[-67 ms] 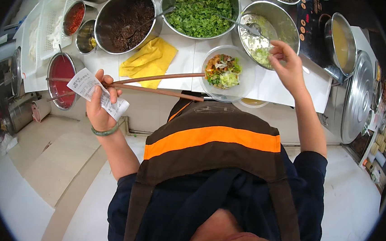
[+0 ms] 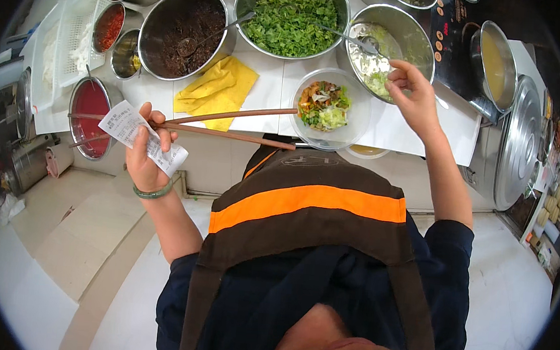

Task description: The person assembles a noodle dish by adding chopped greens, sauces, and seasonings to a bowl, then places noodles into a strainer. The person uses chopsticks and a ladle to transfer ingredients from multiple containers on a commercial kitchen counter.

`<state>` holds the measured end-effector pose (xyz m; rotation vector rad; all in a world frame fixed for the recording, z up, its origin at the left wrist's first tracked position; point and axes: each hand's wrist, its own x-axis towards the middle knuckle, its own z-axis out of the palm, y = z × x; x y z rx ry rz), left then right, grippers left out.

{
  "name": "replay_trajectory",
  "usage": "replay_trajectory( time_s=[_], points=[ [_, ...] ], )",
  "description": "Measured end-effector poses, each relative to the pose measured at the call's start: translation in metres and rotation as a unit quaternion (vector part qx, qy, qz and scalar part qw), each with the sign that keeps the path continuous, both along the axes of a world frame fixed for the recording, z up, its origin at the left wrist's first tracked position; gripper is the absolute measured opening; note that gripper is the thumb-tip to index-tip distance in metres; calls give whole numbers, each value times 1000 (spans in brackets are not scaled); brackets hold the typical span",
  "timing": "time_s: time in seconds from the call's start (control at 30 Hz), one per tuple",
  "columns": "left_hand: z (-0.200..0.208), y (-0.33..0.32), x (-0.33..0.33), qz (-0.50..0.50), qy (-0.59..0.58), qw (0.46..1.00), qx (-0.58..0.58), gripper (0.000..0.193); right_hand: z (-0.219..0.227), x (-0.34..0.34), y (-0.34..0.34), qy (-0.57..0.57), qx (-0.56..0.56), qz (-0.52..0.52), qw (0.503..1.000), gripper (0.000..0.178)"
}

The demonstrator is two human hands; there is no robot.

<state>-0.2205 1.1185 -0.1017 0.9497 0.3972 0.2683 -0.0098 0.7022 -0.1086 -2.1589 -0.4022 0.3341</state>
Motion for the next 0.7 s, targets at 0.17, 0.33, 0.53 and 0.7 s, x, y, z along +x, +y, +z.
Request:
replay_trajectory(
  time_s=[0.17,0.33,0.53,0.7],
  points=[
    [0,3,-3,3,-5,1000,-8,39,-15,0,22,48,51,-4,998,43],
    [-3,4,-1,10,-3,1000,-15,39,-29,8,41,155,192,-56,968,51],
    [-6,8,0,15,1,1000,-9,38,-40,25,58,117,172,-68,976,42],
    [-10,15,-7,28,8,999,-16,38,-22,50,47,4,59,-82,995,28]
  ],
)
